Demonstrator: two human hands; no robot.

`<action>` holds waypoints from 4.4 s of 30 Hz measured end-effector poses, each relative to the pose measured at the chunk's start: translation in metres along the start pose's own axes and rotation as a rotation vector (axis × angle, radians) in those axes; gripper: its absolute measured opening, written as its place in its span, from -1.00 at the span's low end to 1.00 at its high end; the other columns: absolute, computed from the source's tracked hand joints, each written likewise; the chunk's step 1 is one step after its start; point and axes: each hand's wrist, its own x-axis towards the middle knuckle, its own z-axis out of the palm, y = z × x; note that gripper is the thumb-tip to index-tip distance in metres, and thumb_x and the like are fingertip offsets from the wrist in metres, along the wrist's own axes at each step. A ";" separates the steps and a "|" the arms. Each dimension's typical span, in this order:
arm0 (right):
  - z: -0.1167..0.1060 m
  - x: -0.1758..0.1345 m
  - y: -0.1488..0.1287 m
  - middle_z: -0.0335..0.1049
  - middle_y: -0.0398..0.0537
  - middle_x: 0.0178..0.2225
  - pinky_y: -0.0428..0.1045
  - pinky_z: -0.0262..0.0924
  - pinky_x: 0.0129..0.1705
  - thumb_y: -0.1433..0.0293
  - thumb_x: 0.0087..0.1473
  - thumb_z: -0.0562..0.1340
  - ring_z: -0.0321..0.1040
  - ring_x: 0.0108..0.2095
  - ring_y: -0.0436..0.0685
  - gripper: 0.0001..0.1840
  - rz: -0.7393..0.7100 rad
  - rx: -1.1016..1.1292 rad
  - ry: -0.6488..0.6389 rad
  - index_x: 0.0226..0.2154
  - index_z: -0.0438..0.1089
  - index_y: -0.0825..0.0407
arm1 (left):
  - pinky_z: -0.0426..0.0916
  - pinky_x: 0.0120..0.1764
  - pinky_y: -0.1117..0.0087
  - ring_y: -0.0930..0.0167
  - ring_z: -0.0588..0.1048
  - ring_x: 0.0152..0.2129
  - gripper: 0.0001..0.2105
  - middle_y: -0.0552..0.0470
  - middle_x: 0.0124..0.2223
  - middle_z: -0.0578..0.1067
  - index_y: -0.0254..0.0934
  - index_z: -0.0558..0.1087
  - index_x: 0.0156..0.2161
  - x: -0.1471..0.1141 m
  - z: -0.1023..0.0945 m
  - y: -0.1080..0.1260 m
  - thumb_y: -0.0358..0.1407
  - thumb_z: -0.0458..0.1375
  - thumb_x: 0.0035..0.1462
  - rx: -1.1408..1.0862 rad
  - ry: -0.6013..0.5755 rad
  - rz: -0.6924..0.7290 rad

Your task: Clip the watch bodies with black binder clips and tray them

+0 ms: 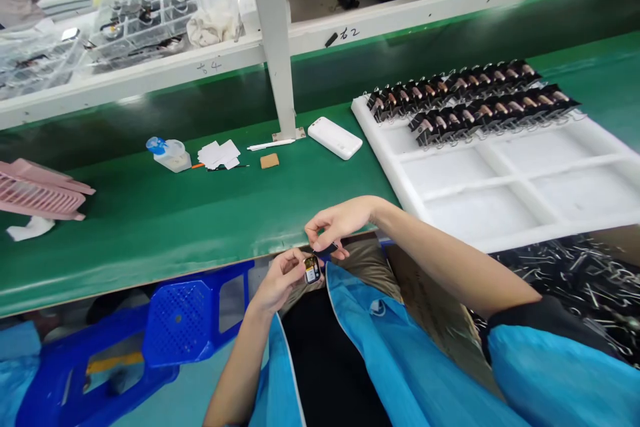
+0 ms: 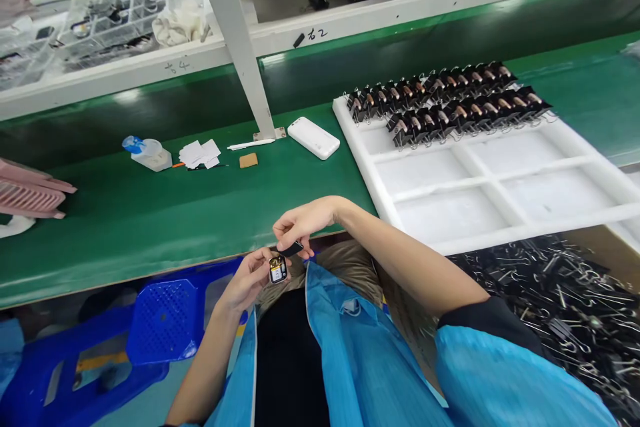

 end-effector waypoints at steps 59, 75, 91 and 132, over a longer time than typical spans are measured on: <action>0.098 -0.059 0.033 0.55 0.06 0.06 0.07 0.50 0.04 0.40 0.32 0.33 0.58 -0.02 0.23 -0.73 -0.500 -0.834 0.844 0.06 0.56 -0.06 | 0.47 0.07 0.11 0.12 0.65 -0.04 -0.87 -0.18 -0.02 0.70 -0.19 0.59 -0.34 -0.023 0.026 0.008 -0.26 0.45 0.15 0.659 0.247 0.555; 0.109 -0.030 0.052 0.61 0.10 -0.02 0.05 0.56 0.01 0.36 0.33 0.39 0.61 -0.04 0.19 -0.77 -0.845 -0.741 1.064 0.03 0.58 -0.02 | 0.54 0.02 0.12 0.15 0.69 -0.08 -0.81 -0.17 -0.06 0.72 -0.20 0.58 -0.37 -0.020 0.029 0.003 -0.21 0.46 0.14 0.613 0.282 0.708; 0.112 -0.016 0.059 0.62 0.13 -0.04 0.05 0.59 -0.03 0.37 0.31 0.42 0.62 -0.06 0.19 -0.76 -0.937 -0.723 1.135 0.02 0.58 0.02 | 0.59 -0.03 0.21 0.20 0.71 -0.07 -0.85 -0.17 -0.02 0.71 -0.24 0.57 -0.30 -0.015 0.025 -0.003 -0.29 0.46 0.17 0.638 0.221 0.862; 0.114 -0.014 0.056 0.62 0.11 -0.04 0.10 0.58 -0.02 0.39 0.33 0.39 0.61 -0.05 0.20 -0.77 -0.926 -0.778 1.144 0.02 0.56 0.02 | 0.63 -0.10 0.20 0.19 0.73 -0.15 -0.80 -0.17 -0.08 0.72 -0.25 0.57 -0.35 -0.014 0.026 -0.002 -0.21 0.46 0.16 0.694 0.274 0.896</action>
